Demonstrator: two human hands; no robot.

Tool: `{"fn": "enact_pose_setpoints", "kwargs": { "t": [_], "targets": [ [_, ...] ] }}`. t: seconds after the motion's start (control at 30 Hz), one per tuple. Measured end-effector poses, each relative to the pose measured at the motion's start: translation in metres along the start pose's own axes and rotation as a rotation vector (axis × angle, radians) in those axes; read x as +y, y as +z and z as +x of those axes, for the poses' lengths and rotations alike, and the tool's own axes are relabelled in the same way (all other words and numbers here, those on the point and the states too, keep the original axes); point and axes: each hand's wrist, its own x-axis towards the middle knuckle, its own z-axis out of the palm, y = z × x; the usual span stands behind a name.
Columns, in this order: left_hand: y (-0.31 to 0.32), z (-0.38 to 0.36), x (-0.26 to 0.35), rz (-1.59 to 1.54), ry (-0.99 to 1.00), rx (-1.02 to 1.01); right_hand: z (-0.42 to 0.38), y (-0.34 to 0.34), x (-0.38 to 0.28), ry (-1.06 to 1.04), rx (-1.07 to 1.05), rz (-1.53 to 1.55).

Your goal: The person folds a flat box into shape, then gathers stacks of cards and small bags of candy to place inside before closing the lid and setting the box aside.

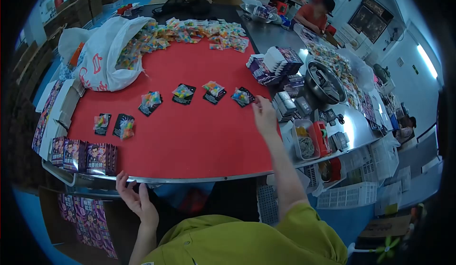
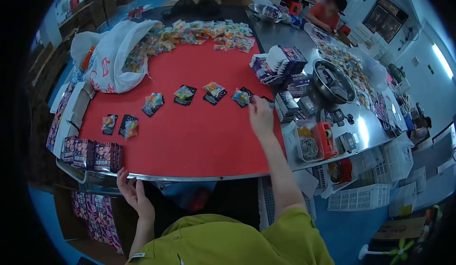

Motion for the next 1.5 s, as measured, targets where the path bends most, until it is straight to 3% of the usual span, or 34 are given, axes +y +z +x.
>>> {"fn": "enact_pose_setpoints", "kwargs": {
  "t": [0.07, 0.13, 0.2, 0.5, 0.63, 0.7, 0.8, 0.97, 1.2, 1.33, 1.4, 1.47, 1.5],
  "targets": [
    [0.017, -0.005, -0.010, -0.032, 0.007, -0.178, 0.003, -0.032, 0.039, 0.044, -0.003, -0.319],
    [0.035, -0.011, -0.009, -0.055, -0.065, -0.227, 0.005, -0.047, 0.061, 0.117, -0.026, -0.452],
    [0.051, -0.012, -0.009, 0.003, 0.015, -0.321, 0.011, -0.056, 0.071, 0.207, -0.116, -0.624],
    [0.076, -0.015, -0.004, -0.118, -0.149, -0.452, 0.011, -0.056, 0.084, 0.331, -0.148, -0.540],
    [0.072, -0.013, -0.011, -0.033, -0.103, -0.507, 0.011, -0.056, 0.092, 0.294, -0.035, -0.463],
    [0.073, -0.012, -0.021, 0.114, 0.139, -0.591, 0.018, -0.064, 0.097, 0.257, 0.027, -0.467],
    [0.079, -0.010, -0.027, 0.263, 0.257, -0.660, 0.042, -0.069, 0.104, 0.235, 0.046, -0.382],
    [0.087, -0.005, -0.028, 0.355, 0.276, -0.643, 0.078, -0.077, 0.115, 0.158, 0.083, -0.266],
    [0.087, -0.006, -0.035, 0.251, 0.214, -0.565, 0.056, -0.112, 0.154, 0.301, 0.113, -0.384],
    [0.089, -0.007, -0.032, 0.220, 0.194, -0.553, 0.037, -0.108, 0.127, 0.208, 0.141, -0.354],
    [0.088, -0.007, -0.032, 0.217, 0.193, -0.560, 0.021, -0.108, 0.091, 0.020, 0.110, -0.506],
    [0.088, -0.007, -0.035, 0.221, 0.190, -0.539, 0.002, -0.093, 0.060, -0.236, 0.095, -0.383],
    [0.088, -0.007, -0.035, 0.208, 0.198, -0.552, -0.008, -0.083, 0.048, -0.267, 0.035, -0.372]
  ]
}}
